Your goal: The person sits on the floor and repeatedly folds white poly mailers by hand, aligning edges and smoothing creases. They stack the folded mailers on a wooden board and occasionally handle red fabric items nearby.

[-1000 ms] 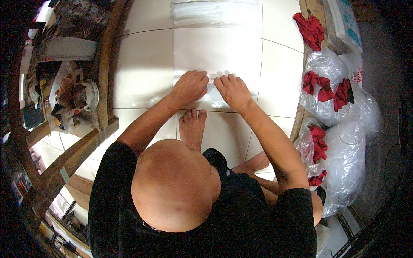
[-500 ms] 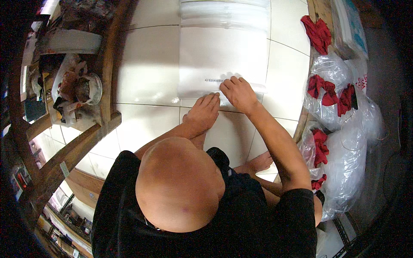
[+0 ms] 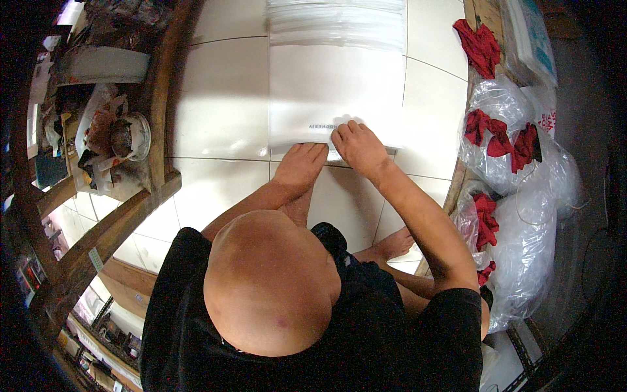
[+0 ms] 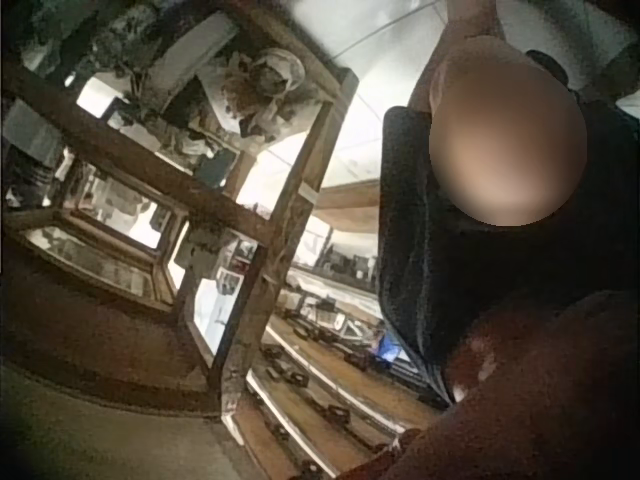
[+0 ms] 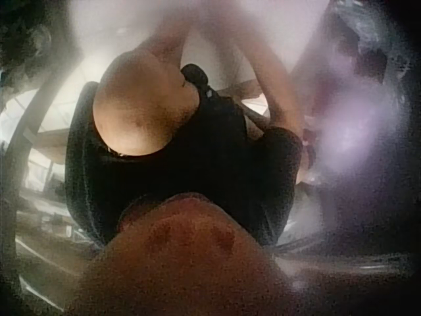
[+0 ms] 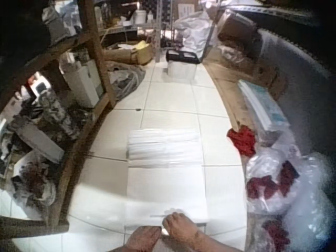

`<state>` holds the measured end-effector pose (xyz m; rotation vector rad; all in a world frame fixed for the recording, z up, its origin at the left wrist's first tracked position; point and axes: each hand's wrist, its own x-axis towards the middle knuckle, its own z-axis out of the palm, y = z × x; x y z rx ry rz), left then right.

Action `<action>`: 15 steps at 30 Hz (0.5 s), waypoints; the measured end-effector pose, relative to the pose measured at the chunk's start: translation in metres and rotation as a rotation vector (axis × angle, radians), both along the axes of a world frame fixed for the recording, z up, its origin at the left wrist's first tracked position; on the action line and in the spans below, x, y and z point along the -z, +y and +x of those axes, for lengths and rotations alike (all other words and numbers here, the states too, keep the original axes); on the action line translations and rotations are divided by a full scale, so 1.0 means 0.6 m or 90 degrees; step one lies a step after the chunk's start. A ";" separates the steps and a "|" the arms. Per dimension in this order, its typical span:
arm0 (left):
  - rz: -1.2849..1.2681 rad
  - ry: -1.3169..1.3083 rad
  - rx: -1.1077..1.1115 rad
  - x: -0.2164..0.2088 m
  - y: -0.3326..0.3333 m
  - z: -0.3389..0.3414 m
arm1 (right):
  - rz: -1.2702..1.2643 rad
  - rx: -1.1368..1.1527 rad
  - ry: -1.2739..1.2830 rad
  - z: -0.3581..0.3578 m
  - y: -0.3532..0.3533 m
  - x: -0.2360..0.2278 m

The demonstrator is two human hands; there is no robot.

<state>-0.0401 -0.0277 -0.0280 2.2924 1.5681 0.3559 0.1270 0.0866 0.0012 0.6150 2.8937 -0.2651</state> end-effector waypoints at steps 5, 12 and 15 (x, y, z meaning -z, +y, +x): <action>0.035 -0.036 -0.006 -0.004 0.011 -0.010 | 0.061 -0.012 -0.038 -0.009 -0.013 0.014; 0.043 -0.008 -0.015 -0.014 0.014 -0.016 | 0.015 0.001 -0.033 -0.012 -0.004 0.002; 0.089 0.035 -0.012 -0.009 0.026 -0.025 | 0.002 -0.004 -0.015 -0.007 0.009 -0.002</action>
